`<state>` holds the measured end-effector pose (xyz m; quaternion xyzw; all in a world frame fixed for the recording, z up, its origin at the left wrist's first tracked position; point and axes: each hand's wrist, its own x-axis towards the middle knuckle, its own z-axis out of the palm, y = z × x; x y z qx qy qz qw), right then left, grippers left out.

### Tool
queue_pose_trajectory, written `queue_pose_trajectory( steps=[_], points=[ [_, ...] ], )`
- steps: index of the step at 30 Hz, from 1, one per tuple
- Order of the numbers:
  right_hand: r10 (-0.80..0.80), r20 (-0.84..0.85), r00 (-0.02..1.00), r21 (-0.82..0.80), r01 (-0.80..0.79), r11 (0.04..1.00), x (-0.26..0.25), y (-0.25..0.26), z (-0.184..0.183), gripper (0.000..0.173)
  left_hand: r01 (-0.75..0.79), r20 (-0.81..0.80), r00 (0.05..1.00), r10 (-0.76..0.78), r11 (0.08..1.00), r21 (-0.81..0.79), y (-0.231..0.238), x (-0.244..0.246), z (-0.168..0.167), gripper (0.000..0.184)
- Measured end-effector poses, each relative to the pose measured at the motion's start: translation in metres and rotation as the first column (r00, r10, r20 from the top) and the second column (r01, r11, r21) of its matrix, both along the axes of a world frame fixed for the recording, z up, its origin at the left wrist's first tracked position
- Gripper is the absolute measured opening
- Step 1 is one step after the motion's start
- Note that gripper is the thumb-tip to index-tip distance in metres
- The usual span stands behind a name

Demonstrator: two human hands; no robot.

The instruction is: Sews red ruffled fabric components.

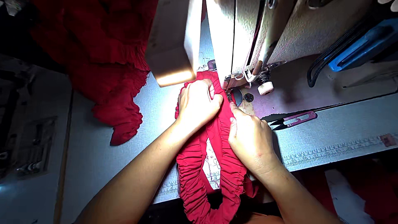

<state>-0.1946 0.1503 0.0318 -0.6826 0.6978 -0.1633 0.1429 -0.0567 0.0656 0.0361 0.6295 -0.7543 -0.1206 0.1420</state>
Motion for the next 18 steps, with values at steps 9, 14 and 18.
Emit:
queue_pose_trajectory(
  steps=[9,14,18],
  points=[
    [0.246,-0.126,0.961,-0.109,-0.259,0.96,-0.026,-0.019,-0.001,0.033,0.061,-0.071,0.996,-0.058,0.997,0.048,0.0,0.009,-0.002,0.022],
    [0.367,-0.005,0.93,-0.263,-0.355,0.897,-0.041,-0.031,-0.017,0.032,0.037,-0.26,0.964,-0.056,0.997,-0.075,0.005,0.019,-0.014,0.018],
    [0.347,0.023,0.937,-0.269,-0.329,0.905,-0.046,-0.027,-0.019,0.032,0.091,-0.293,0.948,-0.127,0.987,-0.131,0.01,0.028,-0.011,0.022]
  ],
)
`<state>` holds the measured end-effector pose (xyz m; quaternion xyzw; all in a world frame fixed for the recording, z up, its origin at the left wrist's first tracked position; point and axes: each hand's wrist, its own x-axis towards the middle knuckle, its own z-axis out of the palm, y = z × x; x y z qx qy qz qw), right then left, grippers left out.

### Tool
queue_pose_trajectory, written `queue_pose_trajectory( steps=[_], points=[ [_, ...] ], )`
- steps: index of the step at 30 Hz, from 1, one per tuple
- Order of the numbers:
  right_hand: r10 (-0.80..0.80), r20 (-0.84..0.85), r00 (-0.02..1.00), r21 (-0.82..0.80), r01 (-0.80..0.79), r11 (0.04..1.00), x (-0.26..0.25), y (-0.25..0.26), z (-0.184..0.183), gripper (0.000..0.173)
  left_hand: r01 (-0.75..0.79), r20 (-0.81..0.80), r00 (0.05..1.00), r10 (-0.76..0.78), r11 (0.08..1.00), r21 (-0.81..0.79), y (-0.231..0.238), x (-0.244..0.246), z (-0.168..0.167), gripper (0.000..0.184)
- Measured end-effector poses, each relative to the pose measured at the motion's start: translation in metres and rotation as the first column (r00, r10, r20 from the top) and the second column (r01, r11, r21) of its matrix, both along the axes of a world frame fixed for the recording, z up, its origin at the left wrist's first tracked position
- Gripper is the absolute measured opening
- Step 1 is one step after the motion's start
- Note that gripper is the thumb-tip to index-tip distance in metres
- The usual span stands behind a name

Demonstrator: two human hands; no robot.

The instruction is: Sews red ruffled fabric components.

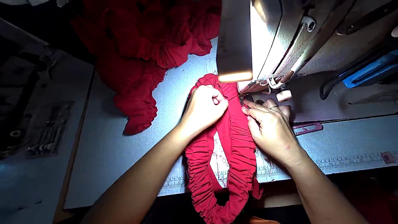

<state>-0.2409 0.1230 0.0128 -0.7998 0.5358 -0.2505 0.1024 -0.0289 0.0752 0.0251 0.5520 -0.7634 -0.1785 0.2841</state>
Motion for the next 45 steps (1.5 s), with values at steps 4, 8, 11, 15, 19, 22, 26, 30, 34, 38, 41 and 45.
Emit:
queue_pose_trajectory(
  steps=[4,8,11,15,19,22,26,30,34,38,41,45],
  points=[
    [0.026,-0.102,0.994,-0.017,-0.028,0.999,0.0,0.0,0.005,0.035,-0.042,0.046,0.998,0.037,0.991,0.123,0.002,-0.005,0.009,0.027],
    [0.042,-0.165,0.985,-0.006,-0.043,0.999,-0.002,0.004,0.006,0.04,-0.175,0.163,0.978,0.132,0.943,0.282,0.0,-0.016,0.023,0.04],
    [0.05,-0.222,0.974,0.016,-0.048,0.999,-0.001,0.005,0.009,0.042,-0.261,0.231,0.955,0.188,0.903,0.342,0.0,-0.022,0.031,0.036],
    [0.054,-0.254,0.966,0.011,-0.053,0.999,0.001,0.006,0.012,0.044,-0.304,0.257,0.942,0.217,0.875,0.377,0.001,-0.029,0.035,0.039],
    [0.052,-0.234,0.971,-0.009,-0.056,0.998,0.001,0.006,0.01,0.044,-0.32,0.299,0.929,0.217,0.877,0.358,0.004,-0.036,0.035,0.037],
    [0.029,-0.268,0.963,0.01,-0.027,1.0,0.005,0.009,0.012,0.044,-0.304,0.335,0.922,0.193,0.897,0.32,0.007,-0.041,0.031,0.034],
    [0.008,-0.351,0.936,0.021,-0.001,1.0,0.014,0.01,0.016,0.046,-0.271,0.458,0.879,0.131,0.928,0.257,0.012,-0.048,0.028,0.037],
    [0.025,-0.364,0.931,0.03,-0.015,0.999,0.013,0.011,0.019,0.047,-0.286,0.525,0.836,0.16,0.944,0.167,0.014,-0.051,0.021,0.035],
    [0.014,-0.355,0.935,0.024,-0.006,1.0,0.013,0.012,0.016,0.048,-0.313,0.54,0.816,0.204,0.943,0.117,0.016,-0.053,0.018,0.031],
    [0.006,-0.385,0.923,0.028,0.006,1.0,0.013,0.013,0.016,0.05,-0.172,0.411,0.89,0.197,0.98,-0.098,0.018,-0.048,0.006,0.013],
    [0.006,-0.403,0.915,0.03,0.007,1.0,0.014,0.013,0.016,0.049,0.009,0.314,0.948,0.049,0.984,-0.181,0.015,-0.04,-0.005,0.015],
    [0.024,-0.411,0.911,0.048,-0.005,0.999,0.014,0.012,0.017,0.049,0.009,0.356,0.934,0.043,0.99,-0.142,0.016,-0.036,-0.004,0.023]
  ],
)
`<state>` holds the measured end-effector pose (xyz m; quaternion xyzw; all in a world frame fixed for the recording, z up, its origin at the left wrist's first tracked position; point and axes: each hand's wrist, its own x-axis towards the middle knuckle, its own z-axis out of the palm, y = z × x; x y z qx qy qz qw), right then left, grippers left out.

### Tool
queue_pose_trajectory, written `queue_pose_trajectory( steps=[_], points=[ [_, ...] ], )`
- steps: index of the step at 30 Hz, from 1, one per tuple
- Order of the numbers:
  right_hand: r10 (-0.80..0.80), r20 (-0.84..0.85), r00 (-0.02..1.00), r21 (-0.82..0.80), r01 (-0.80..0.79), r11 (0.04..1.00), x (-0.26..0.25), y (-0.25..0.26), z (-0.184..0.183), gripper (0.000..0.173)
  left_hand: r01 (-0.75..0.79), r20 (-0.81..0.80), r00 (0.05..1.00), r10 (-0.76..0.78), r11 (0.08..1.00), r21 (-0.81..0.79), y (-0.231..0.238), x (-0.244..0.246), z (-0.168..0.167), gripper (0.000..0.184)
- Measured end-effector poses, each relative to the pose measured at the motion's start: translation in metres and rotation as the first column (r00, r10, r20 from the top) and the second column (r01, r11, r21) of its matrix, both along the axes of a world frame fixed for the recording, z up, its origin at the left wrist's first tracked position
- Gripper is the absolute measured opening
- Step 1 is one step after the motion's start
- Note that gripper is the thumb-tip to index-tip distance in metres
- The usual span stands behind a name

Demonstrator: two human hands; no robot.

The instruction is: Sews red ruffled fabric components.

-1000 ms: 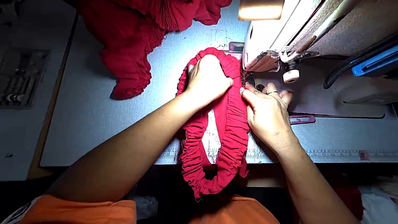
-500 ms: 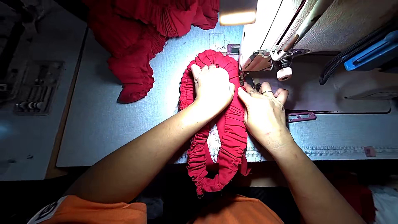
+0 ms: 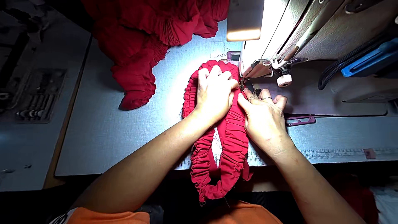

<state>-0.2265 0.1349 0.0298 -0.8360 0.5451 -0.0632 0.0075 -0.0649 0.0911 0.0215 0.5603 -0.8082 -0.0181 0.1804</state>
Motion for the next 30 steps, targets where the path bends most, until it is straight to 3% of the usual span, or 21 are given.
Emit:
queue_pose_trajectory(
  steps=[9,30],
  points=[
    [0.052,0.124,0.991,-0.036,-0.048,0.998,-0.011,-0.004,-0.009,0.045,-0.059,0.127,0.99,0.061,0.998,-0.014,0.005,-0.007,0.006,0.019],
    [0.041,0.182,0.982,-0.045,-0.033,0.998,-0.015,-0.003,-0.016,0.047,-0.028,0.048,0.998,0.028,1.0,-0.002,0.002,-0.004,0.003,0.021]
  ],
)
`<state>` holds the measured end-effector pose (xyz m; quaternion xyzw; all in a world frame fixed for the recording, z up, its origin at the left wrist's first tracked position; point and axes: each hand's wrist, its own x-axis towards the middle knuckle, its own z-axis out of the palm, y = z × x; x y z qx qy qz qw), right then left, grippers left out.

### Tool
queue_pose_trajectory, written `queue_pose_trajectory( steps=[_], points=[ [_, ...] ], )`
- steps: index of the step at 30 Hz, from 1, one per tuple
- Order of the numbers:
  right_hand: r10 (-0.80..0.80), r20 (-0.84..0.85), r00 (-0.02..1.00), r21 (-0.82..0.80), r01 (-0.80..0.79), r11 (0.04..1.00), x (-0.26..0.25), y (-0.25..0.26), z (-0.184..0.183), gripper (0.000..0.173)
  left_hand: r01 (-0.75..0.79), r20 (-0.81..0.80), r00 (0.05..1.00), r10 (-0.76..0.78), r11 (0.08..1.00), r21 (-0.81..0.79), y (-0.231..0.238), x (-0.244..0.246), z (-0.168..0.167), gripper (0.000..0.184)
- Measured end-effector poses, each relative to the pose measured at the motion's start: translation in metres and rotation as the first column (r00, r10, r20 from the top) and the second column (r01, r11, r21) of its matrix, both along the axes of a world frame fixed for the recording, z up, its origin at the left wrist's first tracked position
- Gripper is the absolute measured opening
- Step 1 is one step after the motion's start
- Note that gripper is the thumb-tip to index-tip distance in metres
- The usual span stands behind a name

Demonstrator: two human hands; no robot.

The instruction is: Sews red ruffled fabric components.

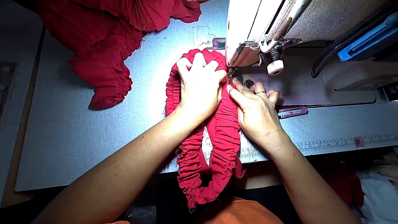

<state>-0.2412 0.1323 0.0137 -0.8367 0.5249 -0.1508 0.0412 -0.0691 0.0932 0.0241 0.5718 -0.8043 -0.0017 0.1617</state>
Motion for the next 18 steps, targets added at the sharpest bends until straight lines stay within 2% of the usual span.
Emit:
queue_pose_trajectory(
  steps=[3,6,8,11,13,15,17,18],
  points=[
    [0.027,0.023,0.999,-0.023,-0.027,0.999,-0.006,0.004,-0.005,0.049,0.07,0.018,0.997,-0.07,0.997,-0.011,-0.001,0.004,0.003,0.02],
    [0.097,0.111,0.989,-0.049,-0.092,0.995,-0.013,0.023,-0.007,0.044,0.28,-0.018,0.96,-0.281,0.96,-0.019,0.01,0.009,0.009,0.024],
    [0.126,0.188,0.974,-0.065,-0.116,0.991,-0.014,0.041,-0.01,0.037,0.401,-0.032,0.916,-0.4,0.914,0.058,0.023,0.009,0.01,0.03],
    [0.176,0.291,0.94,-0.099,-0.153,0.983,-0.013,0.059,-0.014,0.025,0.451,-0.092,0.893,-0.442,0.873,0.186,0.043,0.01,0.018,0.03],
    [0.191,0.374,0.907,-0.106,-0.163,0.981,-0.014,0.067,-0.014,0.02,0.419,-0.121,0.908,-0.401,0.873,0.249,0.065,0.01,0.03,0.031],
    [0.188,0.522,0.832,-0.091,-0.164,0.982,-0.014,0.079,-0.015,0.019,0.293,-0.138,0.954,-0.266,0.923,0.249,0.1,0.003,0.039,0.032],
    [0.103,0.677,0.728,-0.01,-0.13,0.991,-0.012,0.098,-0.016,0.019,0.121,-0.16,0.983,-0.09,0.973,0.197,0.138,-0.013,0.039,0.037],
    [0.017,0.706,0.708,0.045,-0.07,0.997,-0.01,0.109,-0.014,0.02,0.046,-0.165,0.986,-0.018,0.985,0.168,0.154,-0.022,0.035,0.041]
  ],
)
